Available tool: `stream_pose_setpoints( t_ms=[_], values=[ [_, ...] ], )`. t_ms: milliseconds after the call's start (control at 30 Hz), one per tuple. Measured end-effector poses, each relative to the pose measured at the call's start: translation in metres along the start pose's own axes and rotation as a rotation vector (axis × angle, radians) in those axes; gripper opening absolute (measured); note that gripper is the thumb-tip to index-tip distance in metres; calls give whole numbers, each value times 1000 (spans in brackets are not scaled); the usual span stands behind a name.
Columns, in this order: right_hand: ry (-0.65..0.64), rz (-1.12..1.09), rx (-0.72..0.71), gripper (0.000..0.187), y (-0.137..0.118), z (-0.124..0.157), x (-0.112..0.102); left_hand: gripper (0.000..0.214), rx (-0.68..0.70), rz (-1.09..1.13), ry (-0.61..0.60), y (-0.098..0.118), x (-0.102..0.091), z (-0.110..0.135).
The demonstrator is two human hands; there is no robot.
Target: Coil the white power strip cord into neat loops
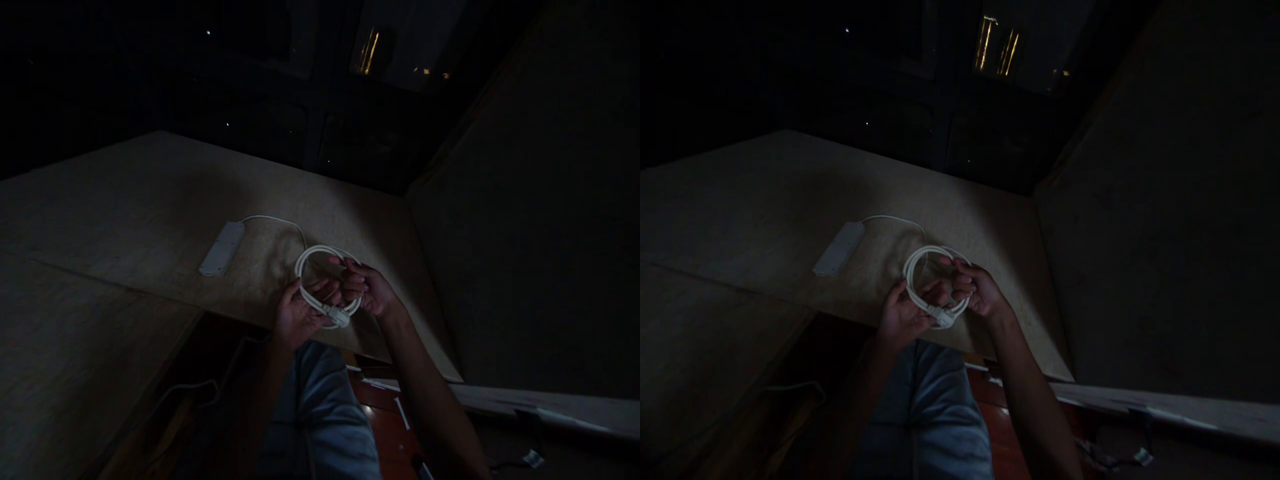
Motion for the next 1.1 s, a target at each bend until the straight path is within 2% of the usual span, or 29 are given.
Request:
stream_pose_setpoints(
  t_ms=[100,167,300,467,533,600,767,833,967,1100],
  values=[
    [-22,-6,120,20,4,0,-5,45,35,-61,-16,12,3,-2],
    [-35,21,191,19,8,1,-9,43,34,-102,20,20,0,-2],
    [-97,91,324,25,17,5,-13,51,-61,-178,62,27,-9,-2],
    [-107,152,362,31,19,5,-15,54,-157,-186,-107,22,4,-7],
    [-97,162,329,30,17,2,-16,63,-121,-177,-120,22,8,-11],
    [-91,163,235,28,11,-1,-15,70,-49,-156,-109,24,10,-14],
    [-23,209,-23,26,-5,-1,-20,65,155,-87,-118,35,20,-16],
    [-10,209,-84,35,-4,2,-19,65,250,-58,-105,41,23,-14],
    [-67,190,-177,48,6,6,-8,65,391,-9,-89,49,30,-13],
    [-80,180,-241,44,15,7,-3,64,461,17,-76,53,37,-13]
  ],
)
Point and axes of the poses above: each hand's wrist, its own z-axis away from the middle knuckle, its own x-axis out of the palm, y = z × x, the point moved 9 cm from there along -z, towards the middle knuckle, and after that the axes turned 7 degrees about -y, right-handed, at the moved point
